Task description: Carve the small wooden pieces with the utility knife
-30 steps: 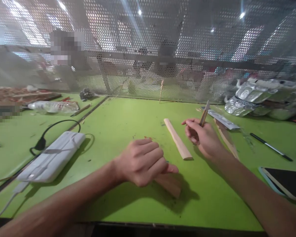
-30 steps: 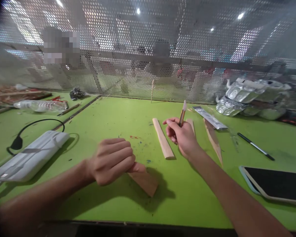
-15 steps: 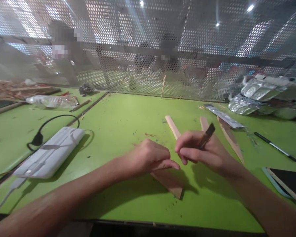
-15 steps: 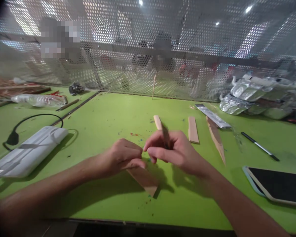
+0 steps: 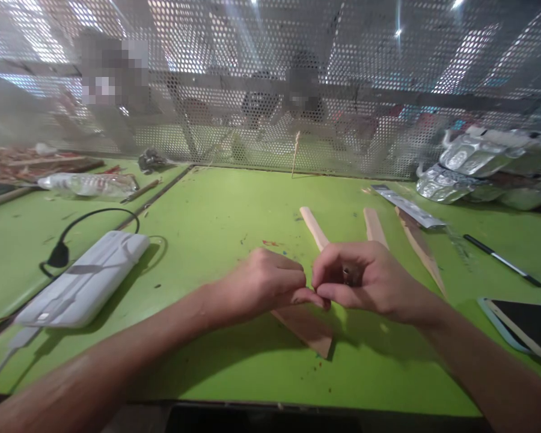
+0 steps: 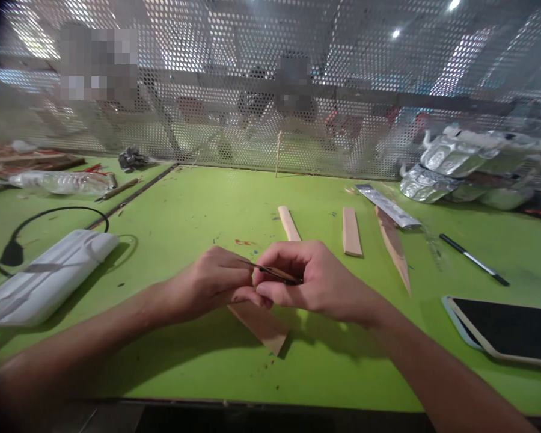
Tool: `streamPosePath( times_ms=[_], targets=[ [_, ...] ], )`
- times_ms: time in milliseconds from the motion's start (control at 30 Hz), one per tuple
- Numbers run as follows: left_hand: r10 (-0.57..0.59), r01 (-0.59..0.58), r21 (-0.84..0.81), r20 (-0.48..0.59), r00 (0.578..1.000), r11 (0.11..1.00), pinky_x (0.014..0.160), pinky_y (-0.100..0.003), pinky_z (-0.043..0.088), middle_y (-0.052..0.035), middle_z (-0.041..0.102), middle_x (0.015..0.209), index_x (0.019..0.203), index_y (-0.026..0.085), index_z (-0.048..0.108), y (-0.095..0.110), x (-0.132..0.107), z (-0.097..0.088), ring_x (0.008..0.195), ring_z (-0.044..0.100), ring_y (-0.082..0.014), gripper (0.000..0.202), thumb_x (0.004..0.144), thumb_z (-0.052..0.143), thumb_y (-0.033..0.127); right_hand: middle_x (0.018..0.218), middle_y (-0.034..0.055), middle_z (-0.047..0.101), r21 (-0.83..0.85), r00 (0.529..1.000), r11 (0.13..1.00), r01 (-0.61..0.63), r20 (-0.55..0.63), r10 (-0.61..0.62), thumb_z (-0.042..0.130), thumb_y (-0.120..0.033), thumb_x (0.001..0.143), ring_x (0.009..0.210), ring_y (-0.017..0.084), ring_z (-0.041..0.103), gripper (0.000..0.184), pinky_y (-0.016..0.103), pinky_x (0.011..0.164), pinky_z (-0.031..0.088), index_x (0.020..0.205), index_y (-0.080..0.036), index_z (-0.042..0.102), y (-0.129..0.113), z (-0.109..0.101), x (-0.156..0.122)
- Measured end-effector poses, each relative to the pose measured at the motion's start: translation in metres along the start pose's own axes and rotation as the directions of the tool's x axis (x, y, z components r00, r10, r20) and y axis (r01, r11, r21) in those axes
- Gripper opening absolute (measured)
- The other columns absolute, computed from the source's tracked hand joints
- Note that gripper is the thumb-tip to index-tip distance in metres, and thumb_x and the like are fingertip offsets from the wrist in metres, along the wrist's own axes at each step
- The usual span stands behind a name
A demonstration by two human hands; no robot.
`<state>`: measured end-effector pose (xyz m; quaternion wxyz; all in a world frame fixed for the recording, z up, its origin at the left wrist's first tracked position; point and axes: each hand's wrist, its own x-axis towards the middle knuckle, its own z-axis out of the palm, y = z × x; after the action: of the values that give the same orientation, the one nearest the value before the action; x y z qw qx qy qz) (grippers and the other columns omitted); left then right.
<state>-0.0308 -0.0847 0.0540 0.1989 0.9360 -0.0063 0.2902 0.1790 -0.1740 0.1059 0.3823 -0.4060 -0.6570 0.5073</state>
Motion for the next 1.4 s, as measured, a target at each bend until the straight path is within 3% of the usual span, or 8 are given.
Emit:
streamPosePath(
  times_ms=[200, 500, 800, 1033, 1200, 1400],
  targets=[
    [0.109, -0.103, 0.107, -0.056, 0.992, 0.989, 0.053, -0.026, 0.041, 0.0014, 0.061, 0.062, 0.073, 0.017, 0.063, -0.001, 0.001, 0.0, 0.054, 0.053, -0.01, 0.05, 0.115, 0.046, 0.039, 0.069, -0.003, 0.069, -0.062, 1.0, 0.998, -0.007, -0.01, 0.006, 0.082, -0.019, 0.087, 0.056, 0.01, 0.054, 0.006, 0.022, 0.051, 0.044, 0.083, -0.019, 0.077, -0.002, 0.002, 0.001],
    [0.167, -0.155, 0.212, -0.04, 0.985, 0.965, 0.055, -0.025, 0.044, 0.002, 0.062, 0.063, 0.073, 0.018, 0.06, -0.002, 0.001, 0.002, 0.056, 0.057, -0.0098, 0.049, 0.116, 0.044, 0.033, 0.072, -0.0005, 0.071, -0.053, 0.998, 0.997, -0.059, 0.028, 0.061, 0.087, -0.036, 0.087, 0.062, 0.012, 0.063, 0.021, 0.024, 0.057, 0.05, 0.087, -0.019, 0.075, 0.007, 0.0, 0.002],
    [0.136, -0.138, 0.224, 0.023, 0.99, 0.965, 0.058, -0.026, 0.047, 0.0002, 0.066, 0.067, 0.077, 0.017, 0.064, 0.0, 0.0, -0.001, 0.06, 0.06, -0.0113, 0.044, 0.116, 0.047, 0.03, 0.075, 0.0004, 0.071, 0.102, 0.996, 0.993, -0.063, 0.074, 0.056, 0.09, -0.029, 0.087, 0.067, 0.012, 0.064, 0.021, 0.023, 0.061, 0.05, 0.091, -0.015, 0.074, 0.007, 0.0, 0.002],
    [0.161, -0.151, 0.252, -0.02, 0.987, 0.956, 0.057, -0.026, 0.045, 0.0022, 0.062, 0.062, 0.072, 0.017, 0.062, -0.002, 0.001, 0.002, 0.056, 0.058, -0.0103, 0.047, 0.115, 0.049, 0.031, 0.071, 0.0003, 0.069, 0.091, 0.996, 0.992, -0.084, 0.049, 0.08, 0.091, -0.037, 0.087, 0.066, 0.013, 0.062, 0.027, 0.026, 0.062, 0.051, 0.086, -0.016, 0.074, 0.01, 0.002, 0.002],
    [0.139, -0.134, 0.221, -0.008, 0.99, 0.966, 0.058, -0.026, 0.046, -0.0003, 0.067, 0.067, 0.079, 0.015, 0.068, -0.001, 0.0, 0.0, 0.059, 0.06, -0.0112, 0.044, 0.115, 0.049, 0.032, 0.069, -0.0009, 0.066, 0.078, 0.991, 0.989, -0.129, 0.032, 0.126, 0.09, -0.038, 0.087, 0.062, 0.012, 0.057, 0.027, 0.025, 0.055, 0.045, 0.085, -0.017, 0.073, 0.01, 0.003, 0.002],
    [0.149, -0.142, 0.27, -0.007, 0.989, 0.952, 0.055, -0.025, 0.043, 0.002, 0.061, 0.063, 0.075, 0.017, 0.065, 0.001, 0.001, -0.001, 0.055, 0.055, -0.0103, 0.044, 0.114, 0.052, 0.033, 0.067, -0.0041, 0.064, 0.119, 0.989, 0.983, -0.142, 0.052, 0.136, 0.092, -0.037, 0.086, 0.054, 0.007, 0.047, 0.028, 0.022, 0.05, 0.035, 0.086, -0.016, 0.073, 0.014, 0.002, 0.004]
  ],
)
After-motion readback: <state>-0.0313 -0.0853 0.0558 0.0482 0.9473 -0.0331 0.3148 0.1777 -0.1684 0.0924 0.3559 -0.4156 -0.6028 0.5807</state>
